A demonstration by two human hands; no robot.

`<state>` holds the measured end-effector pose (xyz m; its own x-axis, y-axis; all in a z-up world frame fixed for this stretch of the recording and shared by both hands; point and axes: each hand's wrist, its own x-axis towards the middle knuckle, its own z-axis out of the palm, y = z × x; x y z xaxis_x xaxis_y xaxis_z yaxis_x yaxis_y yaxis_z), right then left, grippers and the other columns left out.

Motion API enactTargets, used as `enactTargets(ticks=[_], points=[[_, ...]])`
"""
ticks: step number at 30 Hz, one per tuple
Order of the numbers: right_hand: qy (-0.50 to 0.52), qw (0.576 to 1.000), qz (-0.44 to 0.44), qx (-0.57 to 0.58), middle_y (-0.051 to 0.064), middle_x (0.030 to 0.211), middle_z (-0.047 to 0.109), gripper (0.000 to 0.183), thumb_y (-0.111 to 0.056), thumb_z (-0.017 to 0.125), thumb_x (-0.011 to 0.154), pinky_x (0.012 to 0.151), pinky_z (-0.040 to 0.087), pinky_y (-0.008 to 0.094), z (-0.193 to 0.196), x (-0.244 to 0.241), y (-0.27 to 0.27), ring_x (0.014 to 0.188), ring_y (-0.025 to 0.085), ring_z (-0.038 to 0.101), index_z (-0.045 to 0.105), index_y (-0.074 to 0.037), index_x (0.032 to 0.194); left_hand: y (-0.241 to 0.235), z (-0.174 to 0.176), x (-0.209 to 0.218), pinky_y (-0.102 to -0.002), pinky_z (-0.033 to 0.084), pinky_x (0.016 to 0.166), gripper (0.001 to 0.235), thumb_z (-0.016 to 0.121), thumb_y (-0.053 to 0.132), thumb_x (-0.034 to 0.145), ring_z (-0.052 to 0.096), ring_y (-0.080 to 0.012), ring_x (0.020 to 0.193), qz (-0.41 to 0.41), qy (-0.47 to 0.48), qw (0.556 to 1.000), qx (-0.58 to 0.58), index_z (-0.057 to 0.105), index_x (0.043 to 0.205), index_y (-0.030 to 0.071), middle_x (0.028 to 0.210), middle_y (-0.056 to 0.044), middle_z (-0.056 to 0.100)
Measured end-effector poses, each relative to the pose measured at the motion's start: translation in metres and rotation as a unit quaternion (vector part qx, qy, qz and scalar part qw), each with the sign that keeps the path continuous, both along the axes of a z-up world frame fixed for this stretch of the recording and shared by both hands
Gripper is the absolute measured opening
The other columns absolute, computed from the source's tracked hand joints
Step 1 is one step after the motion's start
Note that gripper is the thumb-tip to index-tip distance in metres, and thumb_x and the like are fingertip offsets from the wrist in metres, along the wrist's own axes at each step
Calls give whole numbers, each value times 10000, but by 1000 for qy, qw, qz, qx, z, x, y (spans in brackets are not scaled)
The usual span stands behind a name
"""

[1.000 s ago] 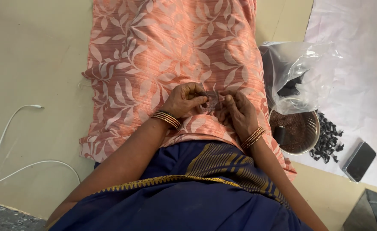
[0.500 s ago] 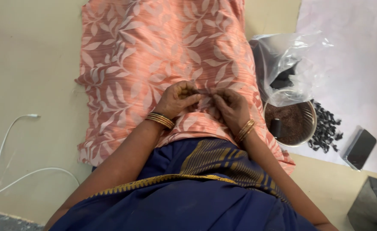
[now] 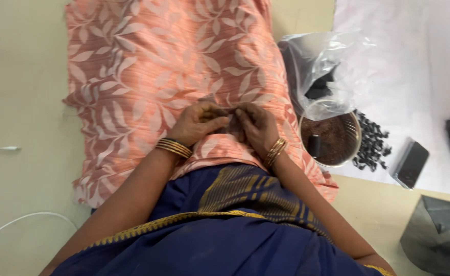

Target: The person sits at a work table and shapes small dark pieces by hand, pinching and rolling them between the fingers over a patterned cloth. They occasionally reach into a metal bowl of brown powder and place finished pieces with a pile of dark items beside a plastic bag.

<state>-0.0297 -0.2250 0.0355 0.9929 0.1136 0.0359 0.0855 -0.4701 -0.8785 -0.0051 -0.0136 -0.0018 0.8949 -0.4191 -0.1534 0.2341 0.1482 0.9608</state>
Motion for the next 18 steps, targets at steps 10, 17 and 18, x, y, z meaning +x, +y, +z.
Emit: enactTargets(ticks=[10,17,18], points=[[-31,994,-63,83,53,923,746,185,-157,689,1021,687,562,223,25,-14,-22,796,72,685,720,16,1078,1,-20,-1,-252,619,775,184,715,88,937,745,-113,882,-27,-31,997,-63,710,1102,7,989,-64,766],[-68,934,-350,-39,71,914,772,195,-203,817,968,667,539,226,-33,-46,-202,741,77,681,790,-27,1046,15,-13,7,-238,493,463,152,731,142,957,652,-104,567,60,112,989,-75,707,1047,22,753,-52,714],[-57,911,-377,-156,87,888,780,233,-247,848,942,684,554,256,-36,-54,-222,733,109,692,806,-33,1024,15,-12,8,-249,507,453,157,731,153,947,656,-110,561,78,129,985,-79,697,1038,30,748,-41,718]])
